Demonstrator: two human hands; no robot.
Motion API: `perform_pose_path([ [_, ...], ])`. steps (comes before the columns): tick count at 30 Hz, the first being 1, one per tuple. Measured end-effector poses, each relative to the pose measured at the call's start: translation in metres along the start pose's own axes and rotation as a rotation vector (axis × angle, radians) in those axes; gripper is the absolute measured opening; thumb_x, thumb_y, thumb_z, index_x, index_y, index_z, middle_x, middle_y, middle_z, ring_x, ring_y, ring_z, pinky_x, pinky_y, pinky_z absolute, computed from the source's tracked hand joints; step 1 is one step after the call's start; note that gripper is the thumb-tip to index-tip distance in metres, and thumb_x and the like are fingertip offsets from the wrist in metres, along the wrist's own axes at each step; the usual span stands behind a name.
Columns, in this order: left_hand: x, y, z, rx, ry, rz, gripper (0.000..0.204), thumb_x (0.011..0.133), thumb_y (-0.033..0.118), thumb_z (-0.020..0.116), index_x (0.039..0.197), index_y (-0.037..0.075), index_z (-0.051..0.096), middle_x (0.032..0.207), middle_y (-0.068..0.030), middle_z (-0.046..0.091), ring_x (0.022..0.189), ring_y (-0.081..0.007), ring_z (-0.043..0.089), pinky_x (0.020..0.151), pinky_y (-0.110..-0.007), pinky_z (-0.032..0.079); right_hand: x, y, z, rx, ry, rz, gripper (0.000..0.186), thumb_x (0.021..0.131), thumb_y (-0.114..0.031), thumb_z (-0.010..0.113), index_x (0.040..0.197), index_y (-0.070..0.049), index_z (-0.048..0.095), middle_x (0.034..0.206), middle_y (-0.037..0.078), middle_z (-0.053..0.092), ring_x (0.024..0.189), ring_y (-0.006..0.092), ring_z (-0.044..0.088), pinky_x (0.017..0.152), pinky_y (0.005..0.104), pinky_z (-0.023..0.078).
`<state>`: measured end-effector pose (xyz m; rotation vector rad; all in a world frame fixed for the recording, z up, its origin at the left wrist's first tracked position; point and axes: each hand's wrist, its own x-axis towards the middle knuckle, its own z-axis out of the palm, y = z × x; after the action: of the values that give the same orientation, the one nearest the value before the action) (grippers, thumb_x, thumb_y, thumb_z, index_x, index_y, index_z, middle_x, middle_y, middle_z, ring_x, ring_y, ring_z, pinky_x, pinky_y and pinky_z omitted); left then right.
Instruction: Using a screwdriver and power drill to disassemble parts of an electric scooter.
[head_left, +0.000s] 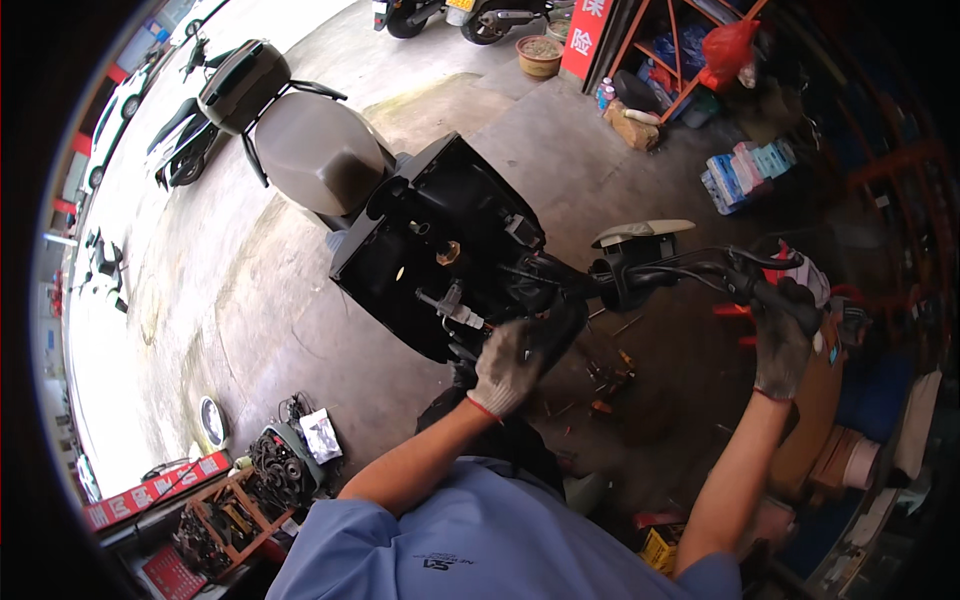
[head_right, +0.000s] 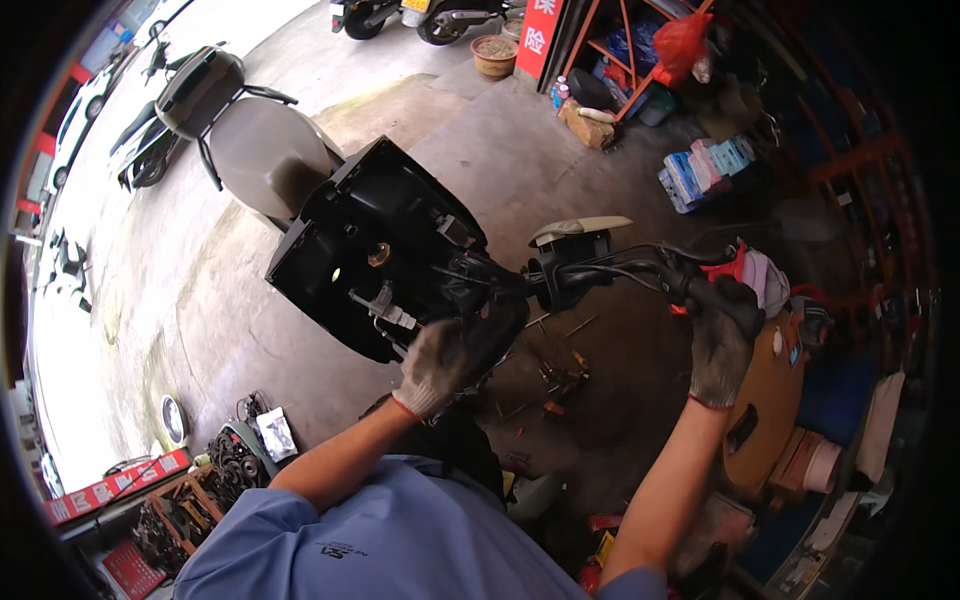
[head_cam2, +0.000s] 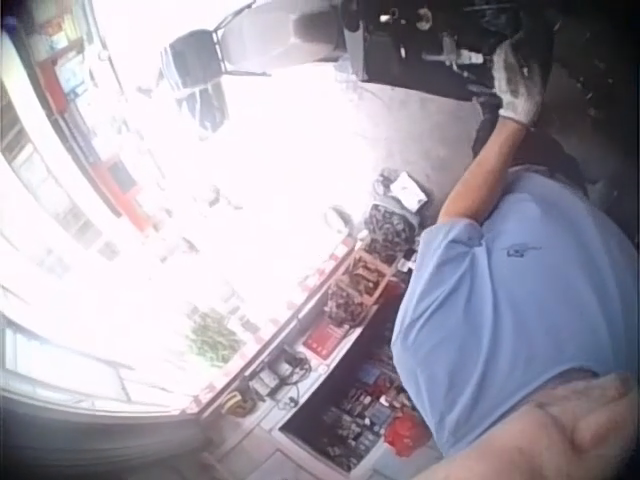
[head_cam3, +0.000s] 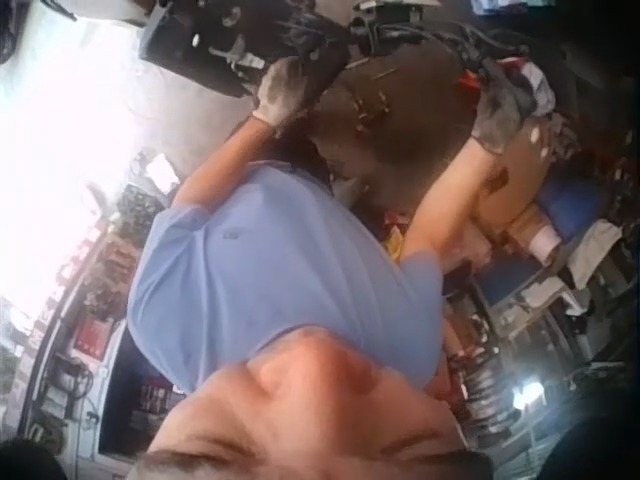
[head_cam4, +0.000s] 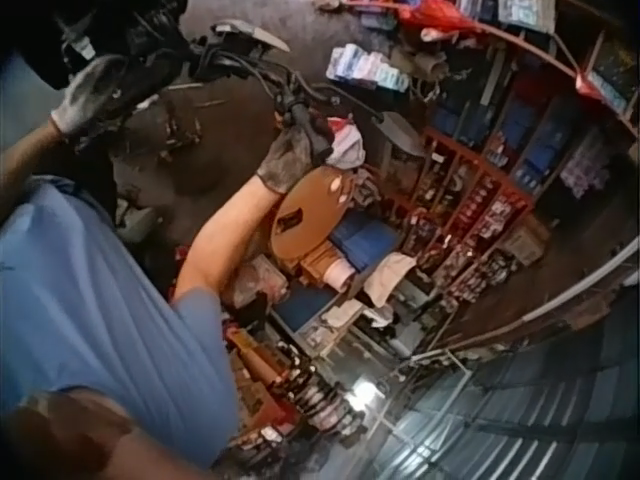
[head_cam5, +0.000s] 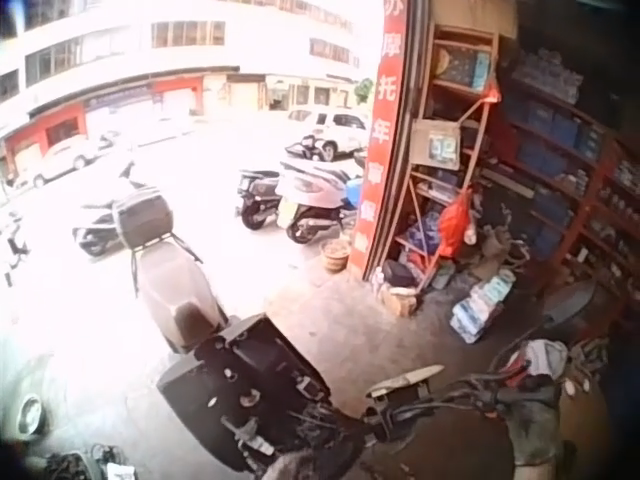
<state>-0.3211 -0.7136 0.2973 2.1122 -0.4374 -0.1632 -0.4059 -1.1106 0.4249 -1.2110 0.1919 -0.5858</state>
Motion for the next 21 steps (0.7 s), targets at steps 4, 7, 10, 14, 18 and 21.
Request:
perform_pose_path([
  [4,0.089,0.026,-0.026,0.104,0.008,0.265,0.045,0.081,0.023,0.066,0.121,0.004,0.055,0.124,-0.0163,0.058,0.112,-0.0367,0.057,0.098,-0.044,0.044,0.002,0.009,0.003,0.261,-0.018,0.020,0.038,0.101,-0.017,0.046,0.134,0.001,0.041,0.135,0.020,0.044,0.126,0.0387,0.046,0.101,0.0513,0.050],
  [7,0.132,0.012,-0.012,0.320,-0.211,0.416,0.051,0.081,0.033,0.065,0.123,0.006,0.056,0.124,-0.0160,0.059,0.115,-0.0349,0.056,0.101,-0.044,0.041,0.002,0.011,0.013,0.288,0.015,0.047,0.039,0.101,-0.016,0.047,0.135,0.000,0.040,0.138,0.019,0.043,0.126,0.0384,0.046,0.102,0.0521,0.049],
  [10,0.167,0.009,0.010,0.515,-0.576,0.399,0.055,0.081,0.041,0.064,0.124,0.009,0.058,0.120,-0.0155,0.062,0.116,-0.0323,0.057,0.103,-0.044,0.039,0.001,0.014,0.012,0.399,0.021,0.064,0.036,0.100,-0.012,0.049,0.133,0.000,0.043,0.137,0.020,0.044,0.127,0.0378,0.046,0.102,0.0526,0.048],
  [14,0.193,0.020,0.030,0.633,-0.920,0.247,0.042,0.083,0.044,0.061,0.106,0.010,0.069,0.099,-0.0160,0.071,0.099,-0.0334,0.067,0.090,-0.043,0.049,0.001,0.025,0.005,0.350,-0.080,0.023,0.035,0.103,-0.020,0.041,0.132,-0.001,0.047,0.136,0.020,0.049,0.126,0.0361,0.049,0.111,0.0546,0.036],
  [18,0.185,-0.011,0.063,0.573,-0.770,0.218,0.038,0.083,0.044,0.059,0.095,0.011,0.073,0.092,-0.0187,0.071,0.090,-0.0332,0.070,0.075,-0.043,0.055,0.007,0.036,0.012,0.098,0.066,0.021,0.032,0.101,-0.015,0.044,0.129,0.000,0.049,0.131,0.020,0.052,0.124,0.0336,0.051,0.105,0.0504,0.044],
  [21,0.185,0.000,0.065,0.660,-0.837,0.176,0.039,0.084,0.045,0.058,0.100,0.014,0.074,0.095,-0.0172,0.071,0.093,-0.0311,0.070,0.079,-0.042,0.055,0.015,0.047,0.010,0.059,0.094,0.026,0.031,0.100,-0.013,0.047,0.129,-0.001,0.049,0.128,0.019,0.054,0.123,0.0323,0.052,0.102,0.0474,0.048],
])
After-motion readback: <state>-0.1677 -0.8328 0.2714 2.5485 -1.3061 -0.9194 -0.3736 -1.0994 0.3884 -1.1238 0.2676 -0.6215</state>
